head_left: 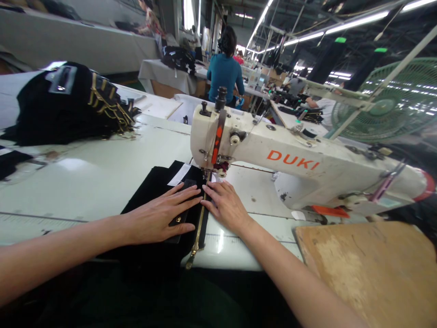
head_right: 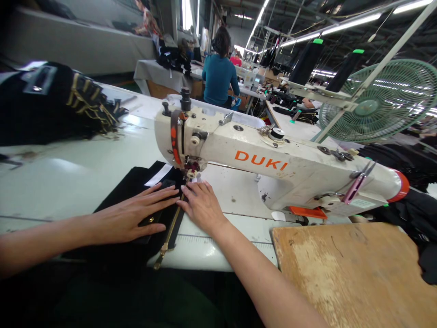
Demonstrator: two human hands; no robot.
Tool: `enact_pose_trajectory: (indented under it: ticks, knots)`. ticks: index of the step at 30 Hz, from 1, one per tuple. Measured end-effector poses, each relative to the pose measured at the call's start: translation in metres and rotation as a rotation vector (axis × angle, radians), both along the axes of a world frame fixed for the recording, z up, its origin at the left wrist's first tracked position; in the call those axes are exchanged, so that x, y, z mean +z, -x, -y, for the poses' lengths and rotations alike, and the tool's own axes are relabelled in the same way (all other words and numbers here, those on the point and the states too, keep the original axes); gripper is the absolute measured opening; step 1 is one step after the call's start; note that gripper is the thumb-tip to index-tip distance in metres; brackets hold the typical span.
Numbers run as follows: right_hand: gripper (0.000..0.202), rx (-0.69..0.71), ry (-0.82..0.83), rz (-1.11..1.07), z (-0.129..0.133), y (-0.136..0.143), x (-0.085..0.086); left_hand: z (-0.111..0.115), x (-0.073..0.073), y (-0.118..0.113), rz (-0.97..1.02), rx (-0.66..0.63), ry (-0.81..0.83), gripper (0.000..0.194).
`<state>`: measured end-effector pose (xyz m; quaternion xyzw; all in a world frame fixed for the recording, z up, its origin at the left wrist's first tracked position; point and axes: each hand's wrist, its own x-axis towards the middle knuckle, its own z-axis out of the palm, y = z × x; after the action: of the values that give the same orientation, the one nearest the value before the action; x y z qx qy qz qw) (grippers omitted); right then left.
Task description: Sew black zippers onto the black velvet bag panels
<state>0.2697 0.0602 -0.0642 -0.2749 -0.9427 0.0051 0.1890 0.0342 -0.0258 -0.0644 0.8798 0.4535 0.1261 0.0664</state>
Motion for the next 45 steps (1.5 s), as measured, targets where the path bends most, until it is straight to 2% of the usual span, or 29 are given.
enact_pose_trajectory:
  ticks: [11,18,22,26,29,33,39,45]
  knots:
    - [0.044,-0.019,-0.012,0.018,0.001,0.001,0.001,0.002,0.003,-0.014,-0.086,0.03,-0.132,0.086]
    - [0.045,-0.025,-0.043,0.019,0.004,0.003,0.002,0.002,0.004,-0.015,-0.058,0.039,-0.204,0.075]
    - [0.045,-0.034,-0.07,0.009,0.004,0.004,-0.002,-0.003,0.002,-0.013,-0.034,0.048,-0.157,0.082]
    - [0.046,-0.042,-0.089,0.007,0.002,0.003,-0.007,-0.01,-0.004,-0.011,0.012,0.061,-0.132,0.098]
    - [0.046,-0.032,-0.069,0.017,0.002,0.003,-0.004,-0.011,-0.007,-0.01,0.015,0.063,-0.109,0.104]
    - [0.043,-0.023,-0.028,0.044,0.003,0.003,0.003,-0.008,-0.002,-0.012,-0.034,0.066,-0.037,0.1]
    - [0.043,-0.027,-0.009,0.056,0.004,0.002,0.004,-0.004,0.004,-0.012,-0.066,0.039,-0.024,0.082]
    - [0.044,-0.04,-0.014,0.063,0.005,0.004,0.007,-0.004,0.002,-0.013,-0.084,0.047,-0.031,0.091]
